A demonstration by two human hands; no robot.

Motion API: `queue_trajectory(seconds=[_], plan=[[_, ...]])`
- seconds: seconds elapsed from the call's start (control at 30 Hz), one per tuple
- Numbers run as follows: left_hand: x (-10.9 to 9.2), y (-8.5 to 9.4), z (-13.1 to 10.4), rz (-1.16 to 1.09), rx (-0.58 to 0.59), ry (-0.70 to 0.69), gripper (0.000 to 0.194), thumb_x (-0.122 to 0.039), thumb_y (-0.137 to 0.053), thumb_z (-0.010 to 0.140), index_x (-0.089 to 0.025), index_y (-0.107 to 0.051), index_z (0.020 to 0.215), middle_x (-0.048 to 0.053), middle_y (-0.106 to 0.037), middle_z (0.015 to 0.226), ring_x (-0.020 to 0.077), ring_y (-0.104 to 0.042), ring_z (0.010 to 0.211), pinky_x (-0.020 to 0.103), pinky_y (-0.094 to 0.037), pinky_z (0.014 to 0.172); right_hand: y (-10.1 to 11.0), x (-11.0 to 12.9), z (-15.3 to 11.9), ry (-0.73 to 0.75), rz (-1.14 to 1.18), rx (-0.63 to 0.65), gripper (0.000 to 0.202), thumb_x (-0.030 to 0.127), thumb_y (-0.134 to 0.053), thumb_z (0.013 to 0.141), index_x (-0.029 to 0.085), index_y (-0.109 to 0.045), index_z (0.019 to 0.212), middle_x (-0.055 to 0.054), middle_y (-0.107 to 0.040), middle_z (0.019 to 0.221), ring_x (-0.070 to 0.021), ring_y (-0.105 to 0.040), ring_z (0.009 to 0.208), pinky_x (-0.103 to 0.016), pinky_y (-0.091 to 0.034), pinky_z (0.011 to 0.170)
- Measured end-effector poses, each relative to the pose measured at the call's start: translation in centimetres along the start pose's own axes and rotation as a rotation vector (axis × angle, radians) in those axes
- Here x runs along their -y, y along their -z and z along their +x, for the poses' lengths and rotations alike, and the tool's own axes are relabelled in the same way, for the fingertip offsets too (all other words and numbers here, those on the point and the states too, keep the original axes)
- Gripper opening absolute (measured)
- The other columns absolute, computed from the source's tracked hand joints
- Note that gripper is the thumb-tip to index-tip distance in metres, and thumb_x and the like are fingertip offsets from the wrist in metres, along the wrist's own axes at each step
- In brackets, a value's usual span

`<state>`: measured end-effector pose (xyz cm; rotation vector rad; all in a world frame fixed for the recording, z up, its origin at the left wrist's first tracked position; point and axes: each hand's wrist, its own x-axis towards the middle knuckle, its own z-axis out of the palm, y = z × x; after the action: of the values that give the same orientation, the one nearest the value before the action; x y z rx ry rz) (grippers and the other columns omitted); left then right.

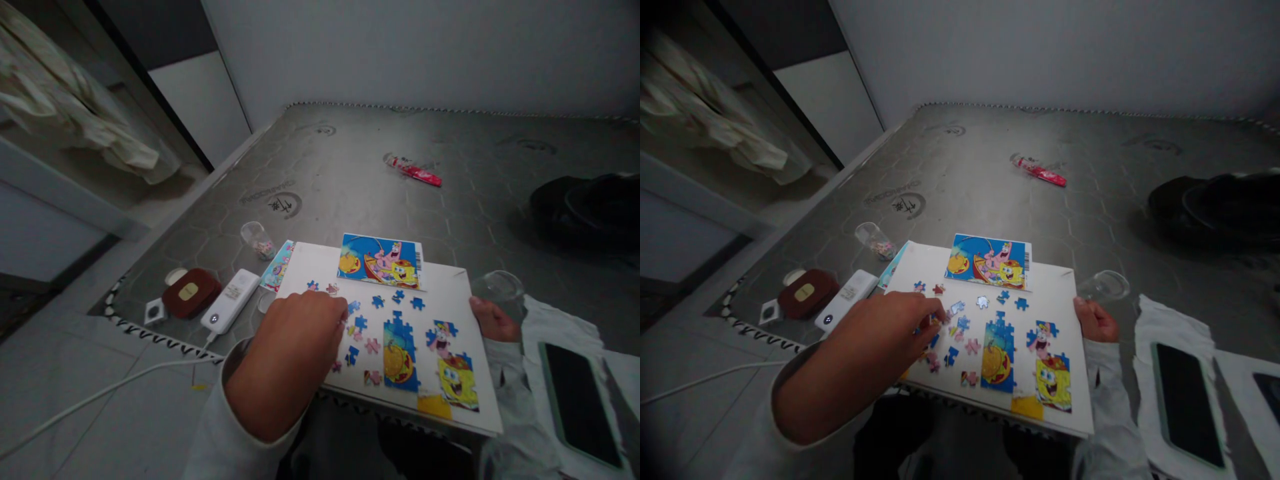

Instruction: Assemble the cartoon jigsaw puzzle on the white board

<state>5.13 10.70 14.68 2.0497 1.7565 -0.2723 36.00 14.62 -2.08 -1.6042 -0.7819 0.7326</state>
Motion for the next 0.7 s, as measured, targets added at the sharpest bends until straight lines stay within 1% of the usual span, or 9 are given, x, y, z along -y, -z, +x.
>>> queue_trajectory(seconds=[0.1, 0.17, 0.23, 0.33, 0.47, 0.6, 0.7], plan=[[0.2, 0.0, -0.7, 0.01, 0.034, 0.053, 0.023, -0.033, -0.053, 0.092, -0.036, -0.075, 0.097, 0.0, -0.078, 0.094, 0.0284, -0.072, 0.085, 0.039, -0.047, 0.068, 0.0, 0.3, -0.1, 0.001, -0.026, 0.013, 0.051, 0.055, -0.082, 0.06, 0.022, -0.045, 0.049, 0.008, -0.043, 0.043, -0.0076, -0.037, 0.042, -0.023, -0.029, 0.041], [0.4, 0.0, -1.3, 0.009, 0.012, 0.092, 0.02, -0.037, -0.056, 0.09, -0.04, -0.075, 0.096, -0.002, -0.078, 0.088, 0.0266, -0.072, 0.079, 0.036, -0.043, 0.063, 0.0, 0.5, -0.1, -0.003, -0.043, 0.007, 0.048, 0.051, -0.082, 0.062, 0.022, -0.046, 0.051, 0.008, -0.042, 0.044, -0.0069, -0.036, 0.043, -0.022, -0.029, 0.043], [0.8, 0.0, -1.7, -0.007, -0.016, 0.12, 0.018, -0.04, -0.059, 0.088, -0.042, -0.075, 0.096, -0.004, -0.078, 0.088, 0.025, -0.072, 0.079, 0.035, -0.041, 0.063, 0.0, 0.7, -0.2, -0.015, -0.062, 0.004, 0.045, 0.048, -0.082, 0.063, 0.021, -0.048, 0.053, 0.008, -0.044, 0.046, -0.0067, -0.038, 0.046, -0.022, -0.03, 0.044], [1.4, 0.1, -1.9, -0.024, -0.024, 0.139, 0.017, -0.043, -0.06, 0.087, -0.042, -0.076, 0.094, -0.004, -0.078, 0.088, 0.0225, -0.071, 0.077, 0.032, -0.039, 0.062, 0.0, 0.9, -0.3, -0.042, -0.076, 0.01, 0.042, 0.048, -0.081, 0.065, 0.02, -0.051, 0.056, 0.008, -0.045, 0.047, -0.007, -0.037, 0.047, -0.022, -0.029, 0.043], [1.9, 0.1, -1.8, -0.026, -0.036, 0.15, 0.02, -0.043, -0.057, 0.09, -0.04, -0.076, 0.09, -0.004, -0.077, 0.082, 0.0198, -0.069, 0.07, 0.031, -0.035, 0.059, 0.0, 0.9, -0.2, -0.048, -0.07, 0.026, 0.038, 0.048, -0.079, 0.065, 0.021, -0.053, 0.06, 0.008, -0.044, 0.046, -0.0075, -0.036, 0.045, -0.023, -0.029, 0.043], [2.2, 0.1, -1.9, -0.042, -0.053, 0.122, 0.018, -0.046, -0.058, 0.09, -0.043, -0.076, 0.09, -0.006, -0.077, 0.084, 0.0196, -0.069, 0.071, 0.031, -0.036, 0.06, 0.0, 0.5, 0.0, -0.057, -0.059, -0.011, 0.031, 0.045, -0.079, 0.061, 0.021, -0.059, 0.062, 0.006, -0.047, 0.048, -0.0091, -0.039, 0.045, -0.026, -0.031, 0.041], [2.6, 0.4, -1.8, -0.037, -0.042, 0.149, 0.019, -0.05, -0.058, 0.09, -0.042, -0.076, 0.088, -0.005, -0.076, 0.078, 0.0196, -0.067, 0.067, 0.031, -0.034, 0.058, 0.1, 0.2, 0.4, -0.071, -0.043, -0.021, 0.028, 0.046, -0.078, 0.058, 0.022, -0.064, 0.063, 0.005, -0.051, 0.05, -0.0098, -0.041, 0.045, -0.026, -0.033, 0.04]])
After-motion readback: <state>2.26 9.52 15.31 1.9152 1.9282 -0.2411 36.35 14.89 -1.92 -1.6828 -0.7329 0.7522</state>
